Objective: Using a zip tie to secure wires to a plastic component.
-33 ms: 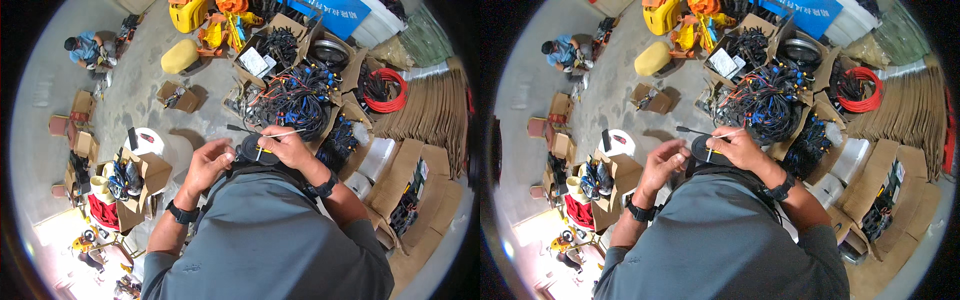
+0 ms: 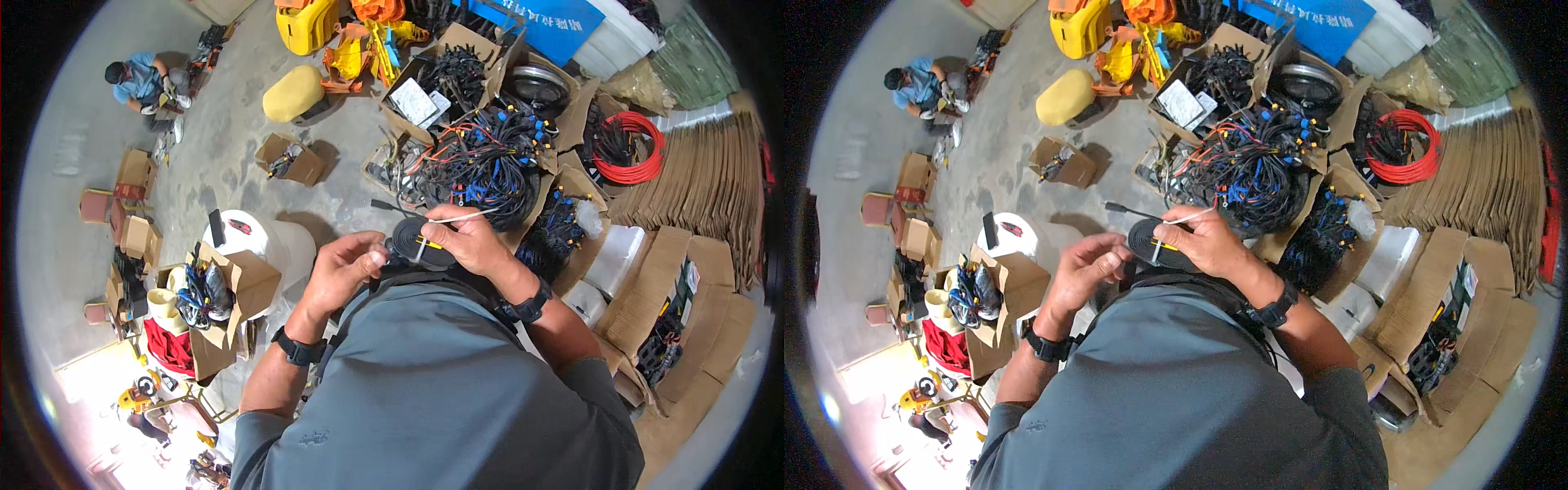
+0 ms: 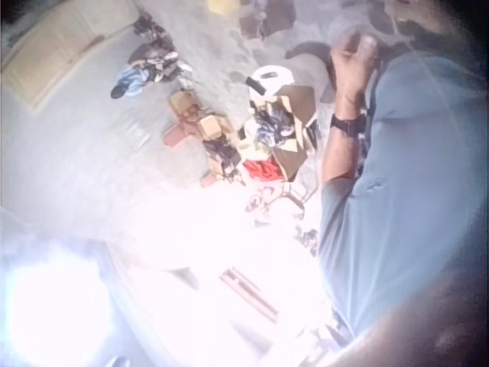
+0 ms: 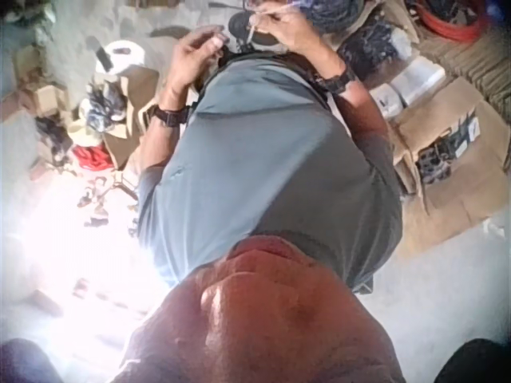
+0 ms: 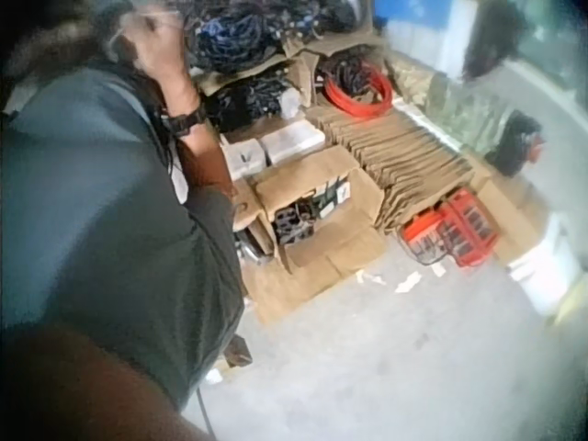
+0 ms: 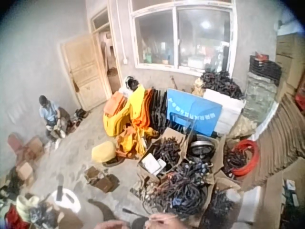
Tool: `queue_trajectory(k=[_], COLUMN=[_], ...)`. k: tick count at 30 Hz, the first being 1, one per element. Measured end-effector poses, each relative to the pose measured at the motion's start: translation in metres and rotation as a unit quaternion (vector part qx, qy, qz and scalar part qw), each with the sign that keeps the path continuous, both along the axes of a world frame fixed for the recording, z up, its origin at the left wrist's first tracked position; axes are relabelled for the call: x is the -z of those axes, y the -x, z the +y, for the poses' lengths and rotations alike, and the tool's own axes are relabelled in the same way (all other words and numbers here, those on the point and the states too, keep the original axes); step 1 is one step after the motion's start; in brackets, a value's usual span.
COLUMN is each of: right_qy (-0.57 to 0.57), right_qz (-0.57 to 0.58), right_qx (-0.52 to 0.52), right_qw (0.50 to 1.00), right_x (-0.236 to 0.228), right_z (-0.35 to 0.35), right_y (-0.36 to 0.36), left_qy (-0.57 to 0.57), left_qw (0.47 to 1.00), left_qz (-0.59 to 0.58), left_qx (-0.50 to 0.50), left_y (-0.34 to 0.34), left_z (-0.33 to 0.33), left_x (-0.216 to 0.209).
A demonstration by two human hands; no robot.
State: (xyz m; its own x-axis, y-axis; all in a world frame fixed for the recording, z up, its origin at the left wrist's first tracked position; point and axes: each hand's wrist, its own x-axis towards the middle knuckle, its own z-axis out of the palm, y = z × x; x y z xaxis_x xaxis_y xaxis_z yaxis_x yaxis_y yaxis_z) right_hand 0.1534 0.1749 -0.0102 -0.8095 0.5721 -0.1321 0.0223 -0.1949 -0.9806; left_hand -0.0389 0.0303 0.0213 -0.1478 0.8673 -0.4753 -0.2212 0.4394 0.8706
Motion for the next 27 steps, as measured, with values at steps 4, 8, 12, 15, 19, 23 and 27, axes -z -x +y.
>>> queue_trajectory(k=[4, 8, 12, 15, 19, 23, 27], right_qy=[-0.014, 0.036, 0.049, 0.041, 0.071, 0.134, 0.041], right_qz=[-0.026, 0.019, 0.023, 0.015, 0.016, 0.005, -0.246], right_qx=[-0.062, -0.107, -0.010, -0.042, 0.078, 0.242, 0.263], right_qw=[0.998, 0.993, 0.998, 0.998, 0.994, 0.961, 0.932], right_x=[-0.001, 0.009, 0.001, -0.013, -0.014, 0.031, 0.133], right_z=[-0.002, 0.000, 0.012, 0.010, 0.014, 0.050, 0.059], right_y=[-0.001, -0.007, -0.014, -0.003, -0.012, -0.056, -0.140], left_qy=[0.008, -0.064, -0.029, -0.035, -0.115, -0.048, 0.144], left_qw=[0.997, 0.996, 0.992, 0.982, 0.985, 0.986, 0.947], left_qz=[0.015, 0.022, 0.118, 0.180, 0.125, 0.137, 0.285], left_qx=[0.071, -0.059, -0.044, 0.043, -0.029, -0.083, -0.021], left_y=[-0.011, -0.008, -0.004, -0.007, -0.008, 0.041, 0.102], left_z=[0.012, 0.016, 0.023, 0.029, 0.032, 0.011, -0.080], left_x=[0.002, 0.007, -0.001, -0.007, 0.001, 0.053, 0.175])
